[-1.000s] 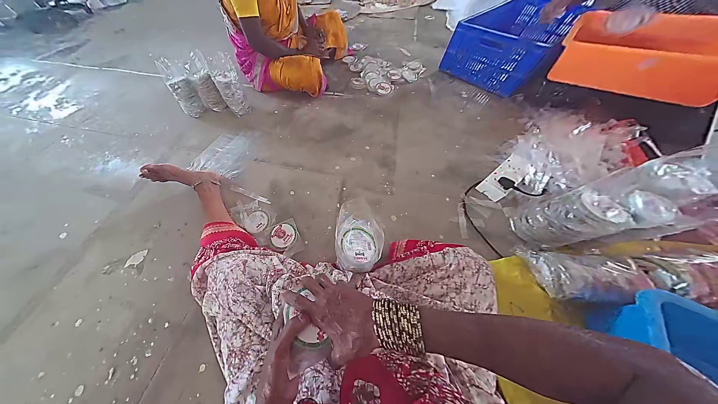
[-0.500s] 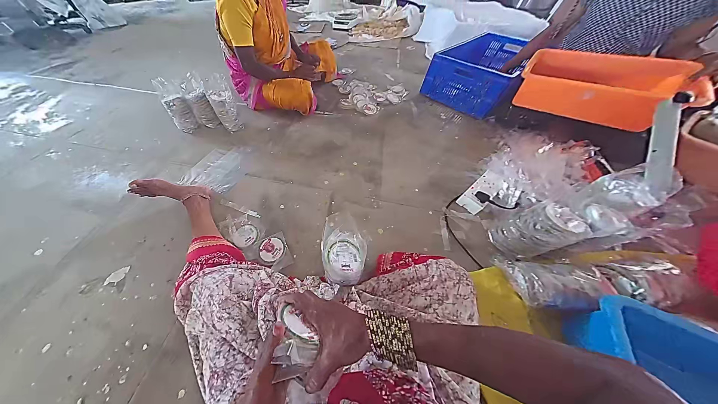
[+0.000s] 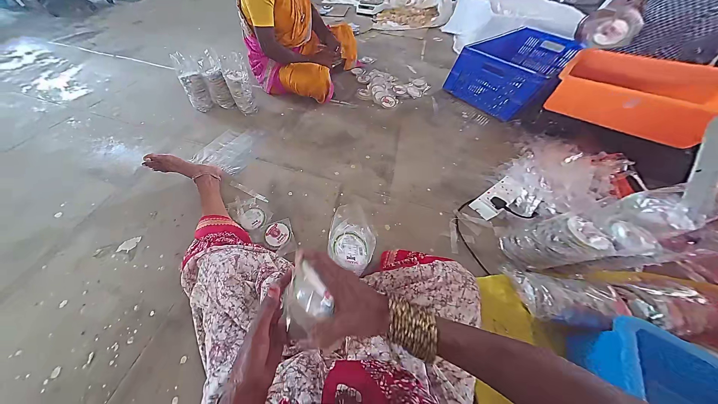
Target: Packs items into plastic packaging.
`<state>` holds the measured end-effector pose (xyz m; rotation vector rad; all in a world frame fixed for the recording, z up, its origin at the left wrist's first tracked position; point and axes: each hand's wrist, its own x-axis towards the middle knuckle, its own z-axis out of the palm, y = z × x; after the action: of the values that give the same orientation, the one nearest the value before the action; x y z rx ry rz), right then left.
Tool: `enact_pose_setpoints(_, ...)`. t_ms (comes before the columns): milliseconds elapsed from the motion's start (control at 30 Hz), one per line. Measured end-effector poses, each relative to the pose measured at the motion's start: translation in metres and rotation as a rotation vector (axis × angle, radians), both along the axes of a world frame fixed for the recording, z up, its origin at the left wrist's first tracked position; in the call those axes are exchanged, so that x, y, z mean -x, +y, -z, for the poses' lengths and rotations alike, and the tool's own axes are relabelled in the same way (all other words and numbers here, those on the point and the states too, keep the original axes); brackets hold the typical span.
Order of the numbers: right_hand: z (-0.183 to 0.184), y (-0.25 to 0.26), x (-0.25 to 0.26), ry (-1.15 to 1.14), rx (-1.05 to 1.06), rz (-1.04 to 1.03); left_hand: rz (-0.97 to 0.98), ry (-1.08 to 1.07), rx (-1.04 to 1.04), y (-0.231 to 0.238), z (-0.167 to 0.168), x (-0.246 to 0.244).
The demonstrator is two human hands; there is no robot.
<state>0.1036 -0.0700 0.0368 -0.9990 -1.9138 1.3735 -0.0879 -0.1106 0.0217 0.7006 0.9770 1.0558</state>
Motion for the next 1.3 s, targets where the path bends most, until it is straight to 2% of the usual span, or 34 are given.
enact_pose_setpoints(67,-0.018,0.009,-0.009,0.283,0.235,0.1,0.078,-0.147,-0.155,0.015,-0.008,0.0)
enact_pose_setpoints(133,-0.039,0.015,-0.022,0.518,0.34,0.193,0.134,-0.171,-0.302,0.033,-0.019,-0.006)
enact_pose_setpoints(233,-0.052,0.034,-0.038,0.74,0.218,0.249,0.051,0.04,-0.436,0.065,-0.02,-0.023)
enact_pose_setpoints(333,-0.053,0.052,-0.04,0.783,0.175,0.418,0.12,0.394,-0.585,0.092,-0.001,-0.045)
enact_pose_setpoints(433,-0.04,0.06,-0.042,0.528,0.185,0.548,0.195,0.753,-0.706,0.101,0.012,-0.067)
enact_pose_setpoints(567,-0.02,0.06,-0.048,0.242,0.13,0.446,0.3,0.978,-0.647,0.104,0.023,-0.074)
enact_pose_setpoints(667,-0.009,0.059,-0.054,0.095,0.115,0.256,0.319,0.945,-0.594,0.099,0.025,-0.069)
enact_pose_setpoints(767,-0.011,0.06,-0.063,-0.072,0.245,0.12,0.301,0.741,-0.608,0.109,0.034,-0.069)
enact_pose_setpoints(867,-0.022,0.066,-0.068,-0.196,0.435,0.099,0.392,0.63,-0.458,0.11,0.03,-0.075)
enact_pose_setpoints(967,-0.027,0.074,-0.062,-0.337,0.5,0.139,0.421,0.576,-0.279,0.106,0.021,-0.079)
enact_pose_setpoints(1133,-0.029,0.088,-0.05,-0.75,0.395,0.062,0.384,0.529,-0.055,0.102,0.023,-0.082)
enact_pose_setpoints(1300,-0.048,0.093,-0.032,-1.166,0.269,-0.097,0.365,0.478,-0.096,0.096,0.035,-0.086)
